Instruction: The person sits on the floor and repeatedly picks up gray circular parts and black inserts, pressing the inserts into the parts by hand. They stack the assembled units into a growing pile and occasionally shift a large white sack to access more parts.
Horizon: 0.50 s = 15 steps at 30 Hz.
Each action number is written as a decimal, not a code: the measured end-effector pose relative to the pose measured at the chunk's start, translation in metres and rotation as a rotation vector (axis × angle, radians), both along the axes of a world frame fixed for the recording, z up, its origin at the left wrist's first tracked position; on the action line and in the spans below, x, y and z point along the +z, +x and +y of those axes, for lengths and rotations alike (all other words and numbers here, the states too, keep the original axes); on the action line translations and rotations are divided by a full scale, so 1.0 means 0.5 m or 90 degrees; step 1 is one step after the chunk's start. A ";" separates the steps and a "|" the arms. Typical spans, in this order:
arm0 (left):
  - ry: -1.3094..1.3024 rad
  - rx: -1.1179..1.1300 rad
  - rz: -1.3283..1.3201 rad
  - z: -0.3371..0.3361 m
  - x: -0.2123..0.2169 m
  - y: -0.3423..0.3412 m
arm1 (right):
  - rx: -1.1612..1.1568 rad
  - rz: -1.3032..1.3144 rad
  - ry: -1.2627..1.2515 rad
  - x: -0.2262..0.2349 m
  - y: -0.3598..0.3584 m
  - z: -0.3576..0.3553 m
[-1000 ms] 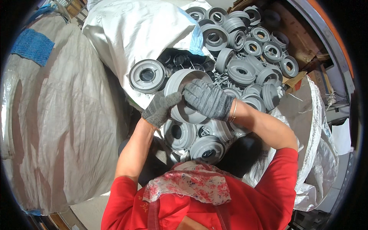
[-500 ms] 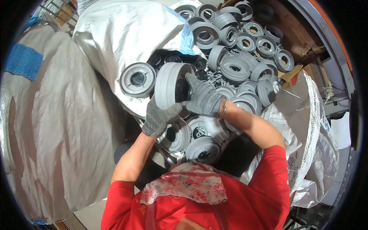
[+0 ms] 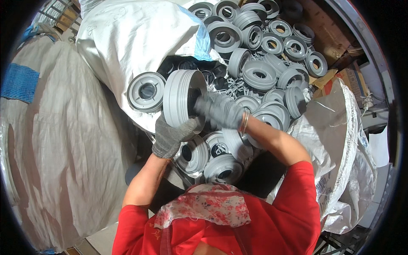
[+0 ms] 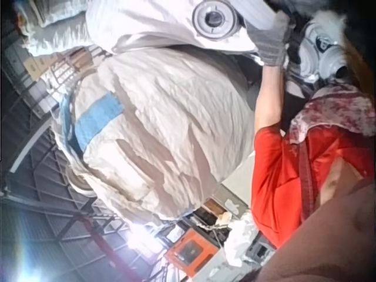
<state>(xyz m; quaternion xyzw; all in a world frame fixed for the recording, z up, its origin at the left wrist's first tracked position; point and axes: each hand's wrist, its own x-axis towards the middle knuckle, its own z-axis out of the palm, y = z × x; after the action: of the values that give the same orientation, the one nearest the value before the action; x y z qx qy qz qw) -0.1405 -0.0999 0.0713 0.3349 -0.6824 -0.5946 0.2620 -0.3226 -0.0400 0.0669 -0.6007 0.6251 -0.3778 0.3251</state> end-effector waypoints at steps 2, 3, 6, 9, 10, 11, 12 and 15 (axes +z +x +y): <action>0.050 -0.005 0.045 0.009 0.001 -0.002 | -0.070 0.239 -0.070 -0.016 -0.001 0.003; 0.075 -0.007 0.067 0.013 0.001 -0.003 | -0.065 0.224 -0.078 -0.029 -0.003 0.002; -0.171 -0.063 -0.008 0.007 -0.015 0.000 | 0.012 -0.756 0.211 -0.099 -0.022 -0.004; -0.631 -0.005 -0.060 -0.047 -0.007 0.002 | 0.024 -0.234 0.100 -0.109 -0.126 -0.030; -0.758 0.037 -0.125 -0.066 0.008 0.002 | -0.043 0.099 0.025 -0.116 -0.172 -0.035; -0.600 0.063 -0.095 -0.071 -0.005 0.005 | -0.133 0.338 0.016 -0.117 -0.224 -0.032; -0.446 0.098 -0.051 -0.075 -0.021 0.003 | -0.239 0.568 0.039 -0.119 -0.279 -0.024; -0.146 0.071 0.036 -0.068 -0.028 -0.033 | -0.260 0.689 0.301 -0.231 -0.458 0.044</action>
<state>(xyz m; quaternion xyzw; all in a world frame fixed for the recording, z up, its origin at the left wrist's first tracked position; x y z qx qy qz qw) -0.1570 -0.1340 0.0572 0.3232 -0.7184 -0.5066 0.3505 -0.5516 -0.0181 -0.0485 -0.4868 0.8704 0.0740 0.0079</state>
